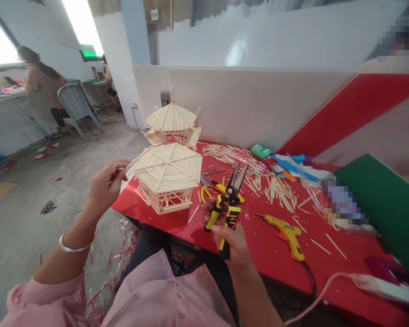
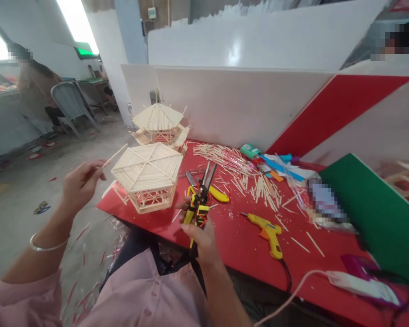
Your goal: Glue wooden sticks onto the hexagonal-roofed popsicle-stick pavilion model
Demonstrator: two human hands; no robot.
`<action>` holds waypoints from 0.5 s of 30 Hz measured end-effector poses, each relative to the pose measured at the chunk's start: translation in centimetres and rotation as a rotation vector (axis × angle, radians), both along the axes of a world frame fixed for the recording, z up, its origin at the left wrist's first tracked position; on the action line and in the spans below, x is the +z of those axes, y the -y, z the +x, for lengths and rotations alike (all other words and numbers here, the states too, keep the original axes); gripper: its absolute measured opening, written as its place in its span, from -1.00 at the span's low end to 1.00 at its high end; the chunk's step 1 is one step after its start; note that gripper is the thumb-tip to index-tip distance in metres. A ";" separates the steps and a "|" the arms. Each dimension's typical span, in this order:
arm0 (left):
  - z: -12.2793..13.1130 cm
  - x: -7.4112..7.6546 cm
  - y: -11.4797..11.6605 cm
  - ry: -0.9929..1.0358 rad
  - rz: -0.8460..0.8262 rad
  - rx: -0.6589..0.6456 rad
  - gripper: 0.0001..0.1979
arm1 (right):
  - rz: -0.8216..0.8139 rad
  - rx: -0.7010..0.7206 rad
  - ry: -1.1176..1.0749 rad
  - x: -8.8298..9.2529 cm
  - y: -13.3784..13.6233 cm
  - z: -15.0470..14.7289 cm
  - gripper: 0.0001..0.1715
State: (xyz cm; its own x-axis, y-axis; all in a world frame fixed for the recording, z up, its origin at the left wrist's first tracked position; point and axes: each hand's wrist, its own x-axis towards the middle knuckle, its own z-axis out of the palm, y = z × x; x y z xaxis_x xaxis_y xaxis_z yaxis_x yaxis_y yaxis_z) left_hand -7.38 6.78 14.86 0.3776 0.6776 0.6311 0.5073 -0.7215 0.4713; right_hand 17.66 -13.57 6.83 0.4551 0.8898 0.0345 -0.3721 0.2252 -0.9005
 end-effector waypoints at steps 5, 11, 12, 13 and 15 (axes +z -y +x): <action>-1.6 0.0 4.5 -0.037 0.235 -0.043 -0.82 | -0.449 -0.265 0.714 -2.2 3.4 4.3 -0.41; -2.1 -0.9 3.8 0.033 0.248 -0.049 -0.78 | -0.833 0.029 1.502 -6.0 7.7 8.2 -0.23; -2.0 -0.7 3.0 0.033 0.245 -0.075 -0.78 | -0.842 0.061 1.565 -6.4 7.7 8.6 -0.23; -1.9 -0.5 2.2 0.025 0.243 -0.114 -0.76 | -0.836 0.080 1.608 -6.6 7.5 8.8 -0.23; -1.9 0.3 0.6 -0.004 0.238 -0.221 -0.74 | -0.809 0.104 1.656 -7.0 6.8 9.3 -0.23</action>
State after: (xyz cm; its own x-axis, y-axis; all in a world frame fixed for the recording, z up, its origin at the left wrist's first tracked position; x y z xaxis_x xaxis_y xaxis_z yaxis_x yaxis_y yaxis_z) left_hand -9.32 6.20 15.18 0.5019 0.4129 0.7600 0.3279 -0.9039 0.2746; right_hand 26.92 -20.37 -0.16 0.3539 0.9332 -0.0631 0.9160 -0.3594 -0.1782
